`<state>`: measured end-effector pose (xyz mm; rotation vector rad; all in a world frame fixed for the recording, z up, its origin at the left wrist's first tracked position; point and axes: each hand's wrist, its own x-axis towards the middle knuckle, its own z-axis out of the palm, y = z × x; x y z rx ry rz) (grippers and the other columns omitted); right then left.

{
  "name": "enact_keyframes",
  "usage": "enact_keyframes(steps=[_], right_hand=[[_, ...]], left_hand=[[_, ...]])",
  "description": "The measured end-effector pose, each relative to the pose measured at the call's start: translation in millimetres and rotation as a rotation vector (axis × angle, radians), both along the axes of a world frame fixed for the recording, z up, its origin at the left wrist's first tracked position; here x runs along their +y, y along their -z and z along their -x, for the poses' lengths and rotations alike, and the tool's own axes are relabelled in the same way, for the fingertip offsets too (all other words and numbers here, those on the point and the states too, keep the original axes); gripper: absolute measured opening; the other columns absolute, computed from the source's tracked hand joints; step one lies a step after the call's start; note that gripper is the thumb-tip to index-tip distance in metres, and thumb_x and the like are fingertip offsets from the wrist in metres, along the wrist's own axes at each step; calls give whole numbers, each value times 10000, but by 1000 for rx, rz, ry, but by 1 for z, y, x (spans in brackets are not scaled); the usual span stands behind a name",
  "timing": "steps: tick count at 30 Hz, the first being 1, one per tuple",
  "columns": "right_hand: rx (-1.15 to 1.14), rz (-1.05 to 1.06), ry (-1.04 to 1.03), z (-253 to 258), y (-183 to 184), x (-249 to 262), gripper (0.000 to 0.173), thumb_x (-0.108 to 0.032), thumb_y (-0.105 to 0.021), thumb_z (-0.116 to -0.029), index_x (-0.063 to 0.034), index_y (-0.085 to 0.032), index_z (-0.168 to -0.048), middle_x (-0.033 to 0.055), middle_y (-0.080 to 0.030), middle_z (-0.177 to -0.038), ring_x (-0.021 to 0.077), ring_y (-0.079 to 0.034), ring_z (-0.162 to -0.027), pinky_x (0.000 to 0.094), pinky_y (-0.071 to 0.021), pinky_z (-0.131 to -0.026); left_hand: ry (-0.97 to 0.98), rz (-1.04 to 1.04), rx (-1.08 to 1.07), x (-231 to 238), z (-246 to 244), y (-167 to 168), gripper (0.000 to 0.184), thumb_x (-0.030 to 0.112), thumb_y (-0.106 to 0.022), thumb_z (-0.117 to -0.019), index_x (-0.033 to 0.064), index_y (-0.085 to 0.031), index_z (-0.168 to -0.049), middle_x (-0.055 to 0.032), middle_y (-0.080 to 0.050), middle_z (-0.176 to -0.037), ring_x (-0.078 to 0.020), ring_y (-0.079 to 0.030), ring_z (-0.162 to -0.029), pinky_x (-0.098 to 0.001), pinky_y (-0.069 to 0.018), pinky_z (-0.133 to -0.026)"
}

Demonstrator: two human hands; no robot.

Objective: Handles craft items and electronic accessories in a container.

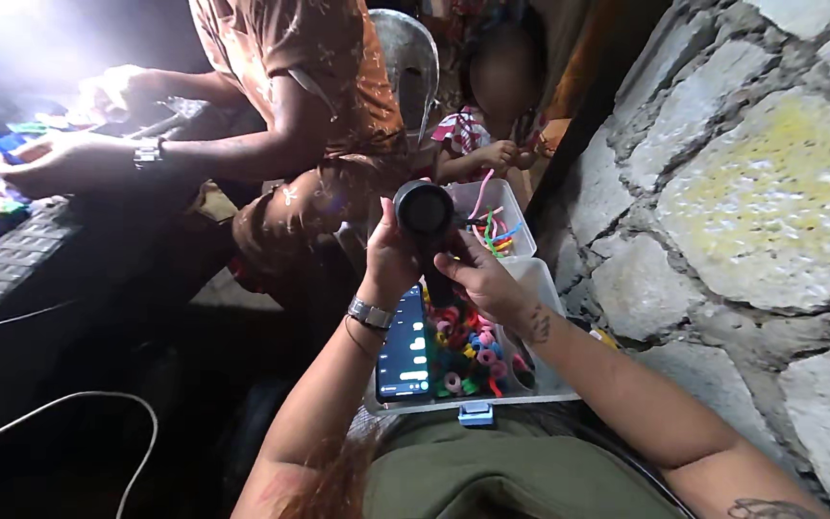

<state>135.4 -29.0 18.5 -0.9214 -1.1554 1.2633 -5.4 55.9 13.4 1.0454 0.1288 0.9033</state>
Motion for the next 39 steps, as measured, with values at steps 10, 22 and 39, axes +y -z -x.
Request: enact_keyframes(steps=[10, 22, 39], right_hand=[[157, 110, -126, -2, -5, 0, 340, 22, -523, -1017, -79, -525, -1341, 37, -666, -1110, 100, -675, -951, 275, -580, -871], [116, 86, -133, -5, -1, 2, 281, -11, -544, -1022, -43, -533, -1301, 46, -673, -1091, 95, -676, -972, 276, -573, -906], [-179, -61, 759, -82, -13, 97, 713, -36, -632, -914, -12, -245, -1512, 141, -575, -1185, 175, -619, -1008, 355, -537, -880]], left_hand=[[47, 31, -72, 5, -1, 5, 589, 676, -342, -1009, 280, -585, -1372, -9, -673, -1249, -146, -675, -1063, -332, -588, -843], [40, 35, -108, 7, -1, 5, 594, 684, -414, -987, 281, -572, -1394, -8, -676, -1261, -147, -674, -1091, -331, -582, -877], [-459, -155, 416, 6, -14, 1, 407, 384, -279, -1102, 144, -580, -1235, 30, -622, -1048, -63, -608, -887, -263, -519, -783]])
